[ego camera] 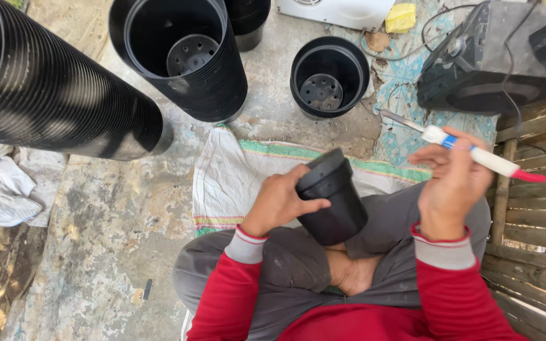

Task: The person uses a soldering iron to melt drainage holes into the sides and base of multiple black plastic pots while sitting on the ground.

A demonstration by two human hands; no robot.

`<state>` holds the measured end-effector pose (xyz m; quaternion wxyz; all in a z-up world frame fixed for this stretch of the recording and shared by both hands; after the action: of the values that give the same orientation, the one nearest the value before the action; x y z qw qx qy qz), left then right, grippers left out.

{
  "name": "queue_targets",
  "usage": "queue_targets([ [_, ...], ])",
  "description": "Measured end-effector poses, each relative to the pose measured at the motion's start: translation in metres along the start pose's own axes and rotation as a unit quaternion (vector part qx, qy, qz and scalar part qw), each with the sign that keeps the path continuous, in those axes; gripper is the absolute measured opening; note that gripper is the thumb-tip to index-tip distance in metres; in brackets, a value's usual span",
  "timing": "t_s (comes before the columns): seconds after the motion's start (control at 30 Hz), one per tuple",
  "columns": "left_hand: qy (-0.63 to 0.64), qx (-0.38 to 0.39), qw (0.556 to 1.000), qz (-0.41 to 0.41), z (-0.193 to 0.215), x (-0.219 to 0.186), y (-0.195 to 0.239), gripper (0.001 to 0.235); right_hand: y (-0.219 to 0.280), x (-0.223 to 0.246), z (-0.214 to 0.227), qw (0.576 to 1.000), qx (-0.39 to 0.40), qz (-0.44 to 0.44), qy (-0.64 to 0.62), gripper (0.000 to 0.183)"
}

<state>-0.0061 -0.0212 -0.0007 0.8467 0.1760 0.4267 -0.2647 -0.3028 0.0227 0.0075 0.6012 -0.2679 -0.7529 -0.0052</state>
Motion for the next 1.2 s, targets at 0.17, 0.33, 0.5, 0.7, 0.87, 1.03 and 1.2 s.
queue_targets([
  [0.17, 0.345, -0.055, 0.929, -0.125, 0.009, 0.029, -0.008, 0.054, 0.018, 0.020, 0.041, 0.999, -0.037, 0.032, -0.008, 0.030],
  [0.33, 0.487, -0.029, 0.856, -0.170, 0.020, 0.050, 0.015, 0.080, 0.027, 0.034, 0.053, 0.998, -0.047, 0.036, 0.007, 0.033],
  [0.5, 0.397, -0.082, 0.885, -0.227, 0.039, 0.019, 0.023, 0.054, 0.019, 0.044, 0.045, 0.998, -0.056, 0.022, -0.031, 0.032],
  [0.7, -0.040, -0.238, 0.951, -0.194, 0.049, -0.042, -0.040, 0.046, 0.019, 0.053, 0.034, 0.998, -0.046, 0.015, -0.036, 0.032],
  [0.87, -0.306, -0.167, 0.917, -0.192, 0.044, -0.040, -0.117, 0.046, 0.025, 0.059, 0.039, 0.998, -0.048, 0.012, -0.023, 0.032],
  [1.03, -0.414, -0.154, 0.872, -0.210, 0.012, 0.005, -0.150, 0.035, 0.028, 0.048, 0.052, 0.999, -0.039, 0.014, -0.024, 0.031],
  [1.2, -0.448, -0.190, 0.848, -0.211, 0.010, 0.004, -0.143, 0.025, 0.026, 0.032, 0.064, 0.999, -0.040, 0.012, -0.011, 0.030],
])
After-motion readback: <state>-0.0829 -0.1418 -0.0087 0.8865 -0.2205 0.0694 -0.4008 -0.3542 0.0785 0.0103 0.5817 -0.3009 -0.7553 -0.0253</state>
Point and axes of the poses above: each hand's wrist, its own y-axis away from the middle knuckle, its own z-axis out of the back of the hand, x = y × z, the point moved 2 cm from there along -y, towards the middle knuckle, and after that the axes turned 9 degrees about x, right-handed, at the moved point
